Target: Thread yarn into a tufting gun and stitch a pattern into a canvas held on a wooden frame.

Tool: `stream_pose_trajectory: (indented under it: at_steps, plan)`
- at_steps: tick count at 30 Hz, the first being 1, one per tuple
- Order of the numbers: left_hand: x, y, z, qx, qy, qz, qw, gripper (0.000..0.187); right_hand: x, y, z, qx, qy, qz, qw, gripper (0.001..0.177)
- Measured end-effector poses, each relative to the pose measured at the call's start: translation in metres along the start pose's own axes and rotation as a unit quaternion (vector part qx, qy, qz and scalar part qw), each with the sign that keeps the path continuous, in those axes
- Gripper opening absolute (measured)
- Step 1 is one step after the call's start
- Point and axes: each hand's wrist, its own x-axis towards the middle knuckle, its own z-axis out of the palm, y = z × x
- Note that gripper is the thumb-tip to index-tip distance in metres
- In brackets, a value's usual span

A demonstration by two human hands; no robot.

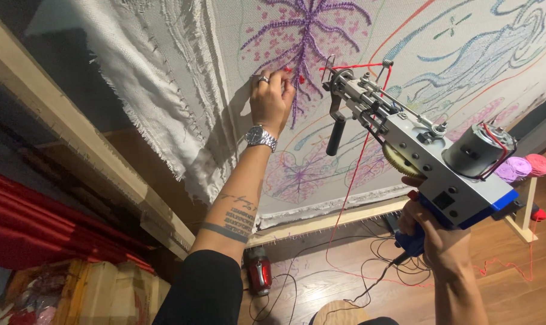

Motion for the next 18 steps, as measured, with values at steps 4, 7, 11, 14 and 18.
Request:
stream_pose_trajectory:
  at_steps: [4, 7, 11, 14, 18]
  plan:
    - [-0.007, -0.01, -0.006, -0.064, -0.041, 0.033, 0.997, 0.001, 0.001, 0.001, 0.001, -0.026, 0.001, -0.004, 1.0, 0.033]
    - [-0.012, -0.014, -0.015, -0.097, -0.082, 0.087, 0.988, 0.001, 0.002, 0.001, 0.004, -0.014, -0.011, 0.01, 1.0, 0.035]
    - [-0.011, -0.008, -0.028, -0.078, -0.127, 0.087, 0.985, 0.009, 0.003, -0.001, 0.006, 0.002, -0.014, 0.011, 1.0, 0.036]
    - [-0.004, -0.001, -0.027, -0.091, -0.088, 0.072, 0.989, 0.014, 0.002, -0.001, 0.006, 0.0, -0.012, 0.012, 1.0, 0.037]
    - [0.009, -0.008, -0.009, -0.096, -0.031, 0.063, 0.993, 0.008, 0.001, -0.005, 0.004, -0.023, -0.031, 0.003, 0.999, 0.033]
